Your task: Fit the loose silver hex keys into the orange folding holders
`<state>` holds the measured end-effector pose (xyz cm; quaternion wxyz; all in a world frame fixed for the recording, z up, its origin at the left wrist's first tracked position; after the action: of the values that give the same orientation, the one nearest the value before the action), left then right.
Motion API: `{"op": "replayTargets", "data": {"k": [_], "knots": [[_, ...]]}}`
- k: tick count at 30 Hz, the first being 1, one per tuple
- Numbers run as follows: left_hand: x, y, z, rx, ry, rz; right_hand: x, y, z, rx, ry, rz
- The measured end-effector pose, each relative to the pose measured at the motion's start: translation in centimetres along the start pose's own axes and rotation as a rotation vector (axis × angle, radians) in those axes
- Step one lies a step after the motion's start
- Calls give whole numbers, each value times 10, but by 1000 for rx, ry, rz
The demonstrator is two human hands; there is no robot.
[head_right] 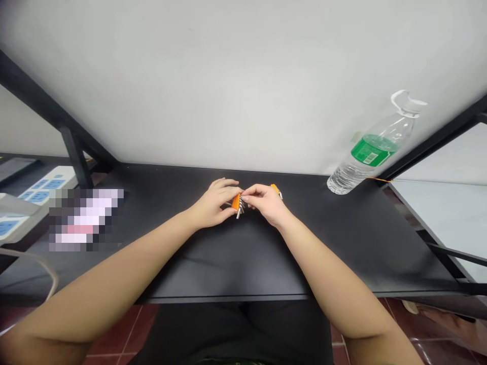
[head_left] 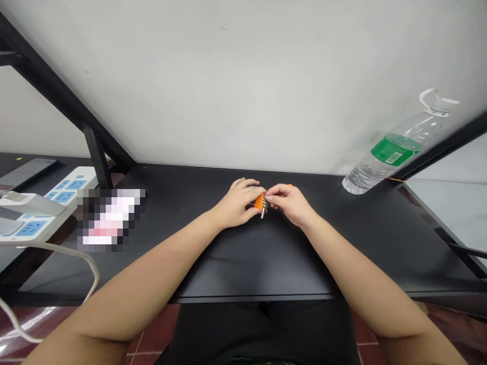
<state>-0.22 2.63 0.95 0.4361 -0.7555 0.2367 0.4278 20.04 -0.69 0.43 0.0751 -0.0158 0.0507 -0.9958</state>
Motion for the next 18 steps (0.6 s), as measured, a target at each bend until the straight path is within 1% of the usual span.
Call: {"op": "replayTargets", "data": {"k": [3,5,7,9,11,12,14,18], "knots": [[-2,0,0,13,34,-43,-1,-1,-3,58,-89,28],[-3,-1,1,21,49,-57,-8,-2,-1,39,0,-1],[-1,-1,3,9,51,-51,-21,-3,4,-32,278,-87],[1,-1,7,-23,40,-38,-32,-4,9,-124,693,-154],[2,-1,11,-58,28,-34,-37,-4,8,-140,1011,-139],[3,-1,13,-71,23,-34,-37,-5,7,-125,1109,-116],[3,-2,14,-86,15,-35,-33,-6,2,-92,1211,-76],[2,-3,13,-82,-2,-27,-21,-9,-5,-83,1271,-68]]}}
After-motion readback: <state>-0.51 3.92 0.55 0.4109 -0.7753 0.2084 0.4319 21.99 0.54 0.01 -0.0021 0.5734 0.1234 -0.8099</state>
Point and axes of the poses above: each hand's wrist, its own y-axis away from the middle knuckle, its own x-axis out of the palm, z = x × y, the point moved 2 cm from there along -y, towards the middle knuckle, and after that the axes turned 3 degrees about -y, right-handed, at the moved point
